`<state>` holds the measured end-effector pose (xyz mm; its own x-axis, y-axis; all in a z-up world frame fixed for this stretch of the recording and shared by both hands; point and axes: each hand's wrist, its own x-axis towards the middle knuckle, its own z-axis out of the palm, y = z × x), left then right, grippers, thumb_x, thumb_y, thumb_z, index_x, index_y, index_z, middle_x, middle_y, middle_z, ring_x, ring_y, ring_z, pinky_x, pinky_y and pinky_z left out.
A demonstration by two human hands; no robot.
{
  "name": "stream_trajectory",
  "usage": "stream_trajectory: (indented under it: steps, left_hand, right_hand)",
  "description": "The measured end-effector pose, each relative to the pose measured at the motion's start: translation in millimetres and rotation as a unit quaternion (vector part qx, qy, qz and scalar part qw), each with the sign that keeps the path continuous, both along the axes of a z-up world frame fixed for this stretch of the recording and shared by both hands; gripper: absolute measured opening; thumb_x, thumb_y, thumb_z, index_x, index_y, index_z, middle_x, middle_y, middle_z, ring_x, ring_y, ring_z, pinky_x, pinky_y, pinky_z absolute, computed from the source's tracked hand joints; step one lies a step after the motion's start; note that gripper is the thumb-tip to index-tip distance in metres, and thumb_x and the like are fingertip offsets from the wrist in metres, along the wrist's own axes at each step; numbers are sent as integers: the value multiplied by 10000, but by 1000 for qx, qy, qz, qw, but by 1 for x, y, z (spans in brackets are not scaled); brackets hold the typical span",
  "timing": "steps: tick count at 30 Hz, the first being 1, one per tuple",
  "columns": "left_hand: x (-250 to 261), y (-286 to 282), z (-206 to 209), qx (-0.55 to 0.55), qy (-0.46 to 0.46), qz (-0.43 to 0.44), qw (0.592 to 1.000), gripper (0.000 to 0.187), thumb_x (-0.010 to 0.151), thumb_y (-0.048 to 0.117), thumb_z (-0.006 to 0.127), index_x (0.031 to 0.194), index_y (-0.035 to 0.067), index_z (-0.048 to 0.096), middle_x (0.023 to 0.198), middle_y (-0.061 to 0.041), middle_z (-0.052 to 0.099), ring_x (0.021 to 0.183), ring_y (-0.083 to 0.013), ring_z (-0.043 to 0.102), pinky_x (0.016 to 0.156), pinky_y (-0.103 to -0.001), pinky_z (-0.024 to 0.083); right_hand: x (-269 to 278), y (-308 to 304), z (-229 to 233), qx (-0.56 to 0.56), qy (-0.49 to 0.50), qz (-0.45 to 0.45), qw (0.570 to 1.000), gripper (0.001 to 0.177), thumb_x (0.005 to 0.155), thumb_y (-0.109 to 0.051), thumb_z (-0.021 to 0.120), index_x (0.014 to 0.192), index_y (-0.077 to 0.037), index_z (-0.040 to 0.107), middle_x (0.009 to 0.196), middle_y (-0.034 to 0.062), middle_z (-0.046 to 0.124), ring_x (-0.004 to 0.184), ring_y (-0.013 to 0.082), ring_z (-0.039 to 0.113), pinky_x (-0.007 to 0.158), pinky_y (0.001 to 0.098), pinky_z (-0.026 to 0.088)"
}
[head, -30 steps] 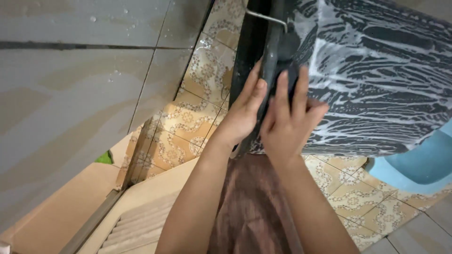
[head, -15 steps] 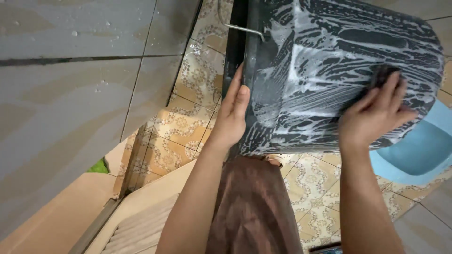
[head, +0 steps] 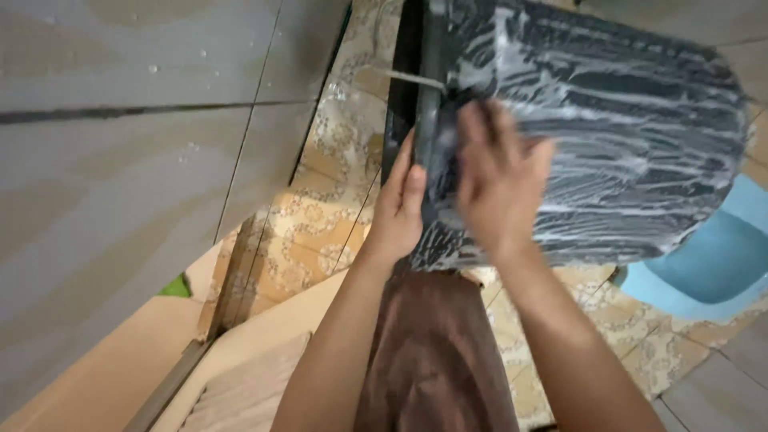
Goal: The recorder is cleaning a large black bucket and an orange scoop in a bathroom.
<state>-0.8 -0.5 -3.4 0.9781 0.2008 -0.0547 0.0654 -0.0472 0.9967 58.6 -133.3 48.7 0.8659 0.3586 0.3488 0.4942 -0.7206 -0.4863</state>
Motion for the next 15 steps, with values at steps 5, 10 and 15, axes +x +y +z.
stream_trajectory:
  steps: [5, 10, 15]
  left_hand:
    - [8, 4, 12, -1, -13, -24, 1000, 591, 1169, 329, 340, 1666, 43, 199, 1743, -161, 251, 1625, -297, 254, 1303, -367, 234]
    - [45, 5, 48, -27, -34, -23, 999, 835, 970, -15, 442, 1658, 166, 6, 1777, -111, 91, 1478, -309, 381, 1076, -328, 427]
    - [58, 4, 51, 342, -107, -62, 931, 964, 932, -72, 525, 1658, 257, -18, 1742, -80, 92, 1624, -271, 277, 1253, -338, 404]
  right_hand:
    - [-6, -21, -8, -102, -61, -28, 993, 455, 1014, -65, 639, 1468, -36, 632, 1482, 246, 575, 1028, 416, 472, 959, 483, 382]
    - [-4, -72, -18, -85, 22, -22, 996, 430, 1054, -64, 615, 1483, -38, 630, 1502, 220, 601, 992, 384, 497, 960, 483, 381]
    - [10, -86, -6, -56, 46, -58, 996, 395, 1124, -99, 555, 1514, -44, 585, 1479, 183, 605, 1270, 328, 625, 1134, 502, 394]
